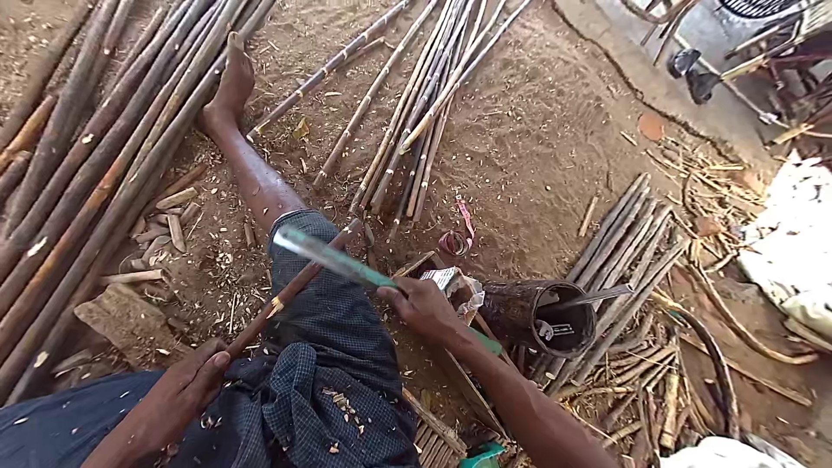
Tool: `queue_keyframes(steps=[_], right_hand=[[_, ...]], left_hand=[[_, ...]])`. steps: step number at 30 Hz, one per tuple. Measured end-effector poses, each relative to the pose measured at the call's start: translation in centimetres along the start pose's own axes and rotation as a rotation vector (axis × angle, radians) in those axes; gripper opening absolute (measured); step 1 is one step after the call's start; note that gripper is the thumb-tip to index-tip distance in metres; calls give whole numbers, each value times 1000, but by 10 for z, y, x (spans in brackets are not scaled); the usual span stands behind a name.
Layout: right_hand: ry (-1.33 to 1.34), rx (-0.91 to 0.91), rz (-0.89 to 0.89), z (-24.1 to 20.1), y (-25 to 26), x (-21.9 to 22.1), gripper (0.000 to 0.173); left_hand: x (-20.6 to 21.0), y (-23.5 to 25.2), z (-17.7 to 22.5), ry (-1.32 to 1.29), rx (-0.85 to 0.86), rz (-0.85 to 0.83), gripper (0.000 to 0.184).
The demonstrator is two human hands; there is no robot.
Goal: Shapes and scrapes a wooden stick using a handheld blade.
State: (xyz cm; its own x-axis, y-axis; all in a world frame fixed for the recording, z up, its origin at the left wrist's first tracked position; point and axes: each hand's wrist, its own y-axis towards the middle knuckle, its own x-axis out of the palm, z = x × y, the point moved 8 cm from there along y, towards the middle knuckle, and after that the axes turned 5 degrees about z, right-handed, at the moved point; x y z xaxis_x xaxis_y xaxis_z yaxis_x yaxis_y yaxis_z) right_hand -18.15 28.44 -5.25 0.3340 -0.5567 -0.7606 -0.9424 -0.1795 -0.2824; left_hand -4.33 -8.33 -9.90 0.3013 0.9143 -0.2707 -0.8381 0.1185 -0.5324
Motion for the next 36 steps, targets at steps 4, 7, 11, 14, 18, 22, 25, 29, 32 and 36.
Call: queue_keyframes(steps=[4, 7, 11, 14, 18, 22, 25, 29, 32, 36], right_hand=[[220, 146, 205, 15, 14, -19, 49], [-68, 34, -5, 2, 2, 4, 49], [227, 165, 253, 20, 17, -29, 50], [-59, 19, -54, 1, 7, -3, 48], [241, 143, 218, 16, 16, -29, 47], [15, 35, 50, 13, 8, 0, 47], [209, 87, 246, 19, 14, -23, 47], [36, 52, 48, 13, 12, -2, 48], [138, 64, 189, 14, 14, -20, 47], [107, 61, 103, 18, 15, -4, 47]], left_hand=[[-4, -5, -4, 49, 3, 39, 53], [-4, -2, -1, 76, 38, 45, 57], [-5, -4, 1, 226, 128, 128, 63], [-4, -4, 9, 400, 193, 211, 70], [-8, -7, 3, 339, 136, 211, 70], [-9, -8, 4, 372, 72, 223, 70], [-11, -8, 1, 351, 69, 245, 69], [-9, -5, -1, 243, 36, 178, 63], [-11, -4, -1, 198, 20, 145, 61], [-6, -3, -1, 70, -52, 44, 59]])
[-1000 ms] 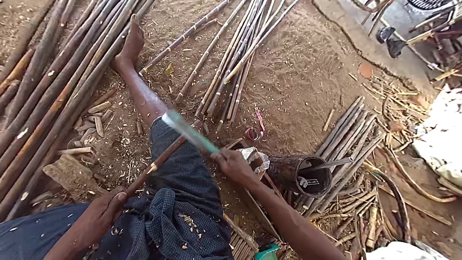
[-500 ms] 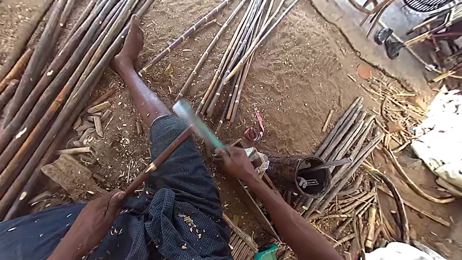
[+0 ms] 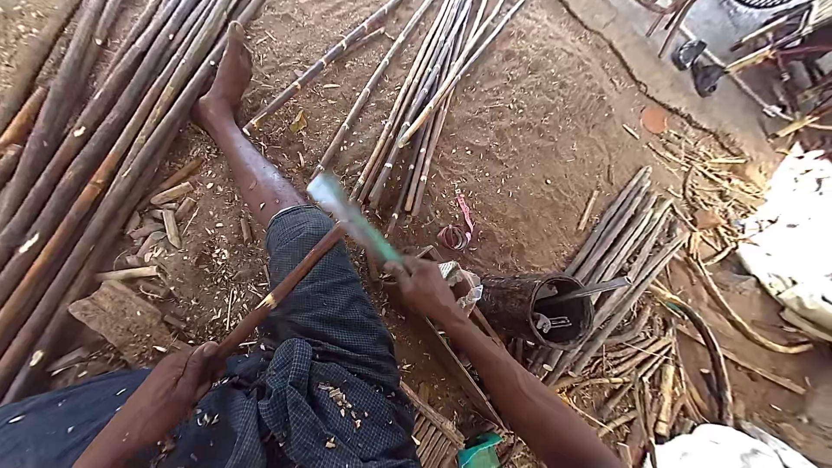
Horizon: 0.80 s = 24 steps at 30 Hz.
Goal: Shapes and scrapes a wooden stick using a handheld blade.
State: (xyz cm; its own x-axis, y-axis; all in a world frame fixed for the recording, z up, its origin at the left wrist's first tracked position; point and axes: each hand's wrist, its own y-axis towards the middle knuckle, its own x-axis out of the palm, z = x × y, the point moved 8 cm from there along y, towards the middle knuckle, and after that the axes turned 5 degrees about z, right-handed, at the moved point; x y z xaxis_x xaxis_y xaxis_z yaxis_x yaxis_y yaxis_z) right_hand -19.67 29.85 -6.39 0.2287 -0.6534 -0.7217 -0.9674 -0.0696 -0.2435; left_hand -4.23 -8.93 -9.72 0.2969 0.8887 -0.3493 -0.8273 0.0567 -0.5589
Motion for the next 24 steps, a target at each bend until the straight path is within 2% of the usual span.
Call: queue_keyframes(steps=[2, 5, 9, 10, 12, 13, 16, 18, 20, 22, 24], right_hand=[[-76, -69, -47, -6, -4, 6, 47], [161, 43, 161, 3, 8, -14, 47], [-106, -57, -74, -7, -5, 13, 48], [-68, -48, -40, -7, -4, 7, 48], [130, 15, 135, 1, 6, -8, 47], [161, 35, 155, 3, 9, -7, 46], [-60, -72, -33, -5, -4, 12, 47], [28, -61, 54, -8, -2, 0, 46], [167, 42, 187, 1, 6, -12, 47], [62, 29, 64, 0, 3, 1, 47], [-59, -64, -14, -4, -3, 10, 47]], left_hand=[[-1, 1, 1, -41, -28, -32, 59], [-2, 0, -1, -74, -42, -51, 59], [1, 1, 2, -138, -89, -100, 55], [0, 1, 2, -139, -103, -104, 55], [-2, 1, -1, -145, -130, -99, 55], [-2, 0, -1, -142, -139, -93, 55], [-4, 2, 1, -101, -122, -66, 56], [-7, 3, -1, -97, -108, -42, 56], [-7, 1, -4, -111, -105, -41, 57], [-4, 3, -3, -119, -98, -59, 58], [-7, 5, 0, -113, -109, -69, 59]])
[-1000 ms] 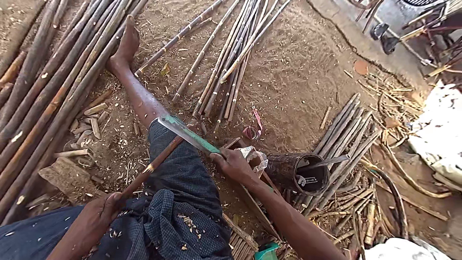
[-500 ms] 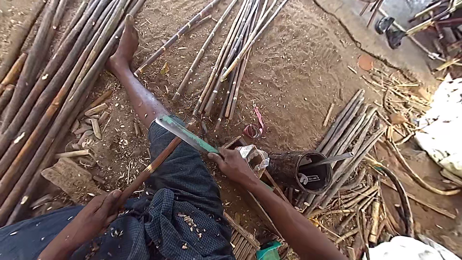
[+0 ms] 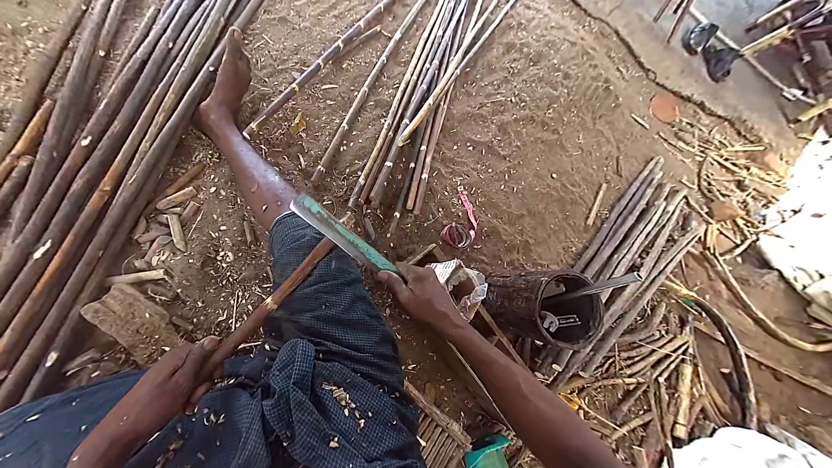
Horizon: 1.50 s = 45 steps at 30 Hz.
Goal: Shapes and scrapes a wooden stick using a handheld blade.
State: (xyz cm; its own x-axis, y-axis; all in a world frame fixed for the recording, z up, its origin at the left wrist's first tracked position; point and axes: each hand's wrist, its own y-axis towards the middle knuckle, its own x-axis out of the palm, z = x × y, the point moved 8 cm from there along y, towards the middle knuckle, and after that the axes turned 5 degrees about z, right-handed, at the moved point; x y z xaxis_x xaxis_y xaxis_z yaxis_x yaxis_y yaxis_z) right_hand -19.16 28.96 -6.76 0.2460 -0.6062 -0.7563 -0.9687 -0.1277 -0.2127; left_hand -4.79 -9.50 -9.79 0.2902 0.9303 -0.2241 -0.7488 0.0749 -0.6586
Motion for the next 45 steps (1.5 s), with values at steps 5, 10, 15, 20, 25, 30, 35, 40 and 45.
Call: queue_keyframes(steps=[5, 10, 15, 20, 25, 30, 35, 40, 45], right_hand=[[167, 119, 89, 12, 7, -8, 47], [174, 127, 103, 6, 8, -15, 49], [-39, 16, -87, -11, 1, 0, 48], [140, 158, 131, -7, 17, -38, 50], [121, 53, -7, -21, 0, -29, 44], [511, 221, 311, 13, 4, -54, 46], [151, 139, 63, 13, -3, 15, 48], [362, 228, 256, 23, 2, -11, 49], [95, 95, 13, 2, -20, 13, 49]], left_hand=[[1, -1, -2, -20, -48, -20, 57], [-4, 1, -2, -26, -39, -3, 56], [-5, 1, 2, 48, 57, 84, 51], [-9, -3, 2, 381, 257, 291, 57], [-13, -13, 20, 587, 398, 443, 72], [-9, -12, 15, 566, 234, 393, 69], [-10, 3, 5, 353, 208, 223, 70], [-13, -3, 4, 429, 236, 322, 66], [-11, 1, 11, 450, 250, 319, 70]])
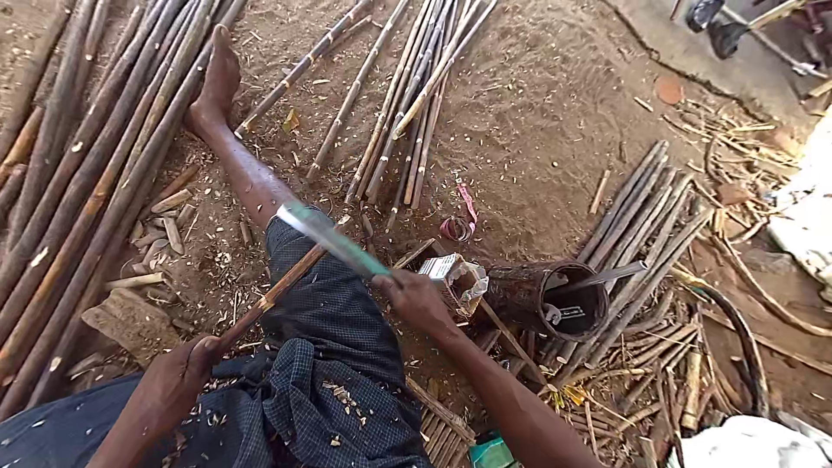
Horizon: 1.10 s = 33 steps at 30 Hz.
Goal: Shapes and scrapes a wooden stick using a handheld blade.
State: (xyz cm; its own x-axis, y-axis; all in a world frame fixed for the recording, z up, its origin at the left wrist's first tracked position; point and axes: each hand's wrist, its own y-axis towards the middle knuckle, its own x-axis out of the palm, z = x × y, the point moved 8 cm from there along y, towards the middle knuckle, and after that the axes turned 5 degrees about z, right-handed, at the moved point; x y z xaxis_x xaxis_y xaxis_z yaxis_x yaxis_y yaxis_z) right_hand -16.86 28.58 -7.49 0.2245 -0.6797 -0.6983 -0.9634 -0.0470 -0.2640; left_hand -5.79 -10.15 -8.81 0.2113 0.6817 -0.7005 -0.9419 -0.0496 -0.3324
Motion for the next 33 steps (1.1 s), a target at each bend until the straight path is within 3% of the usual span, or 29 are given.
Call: queue_keyframes(steps=[3, 6, 7, 10, 12, 14, 18, 22, 25, 27, 29, 33], right_hand=[[239, 163, 171, 17, 12, -13, 49], [-52, 11, -70, 3, -3, 14, 50], [-79, -19, -69, -2, -6, 13, 51], [163, 132, 194, 13, 8, -18, 50], [82, 131, 112, 13, 4, -8, 49], [-93, -27, -30, -1, -10, 9, 47], [151, 102, 227, 16, 7, -17, 51], [6, 40, 38, 13, -8, 1, 48], [179, 101, 177, 22, -3, -19, 53], [150, 110, 120, 20, -3, -9, 50], [14, 6, 57, 13, -15, -5, 49], [208, 133, 123, 27, -8, -20, 55]], left_hand=[[0, -4, -7, -26, -24, -22, 67], [3, 2, -5, -60, -64, -76, 67], [2, 3, -4, -77, -75, -97, 67], [2, 1, -7, -176, -105, -142, 66], [4, 0, -5, -241, -138, -176, 63], [5, 3, -5, -264, -160, -198, 60], [7, 1, -10, -345, -214, -249, 61], [9, 1, -10, -407, -276, -328, 61], [11, 0, -13, -408, -285, -337, 63], [14, -2, -12, -425, -289, -338, 63], [13, 0, -9, -424, -296, -347, 61], [9, 0, -12, -392, -330, -318, 61]])
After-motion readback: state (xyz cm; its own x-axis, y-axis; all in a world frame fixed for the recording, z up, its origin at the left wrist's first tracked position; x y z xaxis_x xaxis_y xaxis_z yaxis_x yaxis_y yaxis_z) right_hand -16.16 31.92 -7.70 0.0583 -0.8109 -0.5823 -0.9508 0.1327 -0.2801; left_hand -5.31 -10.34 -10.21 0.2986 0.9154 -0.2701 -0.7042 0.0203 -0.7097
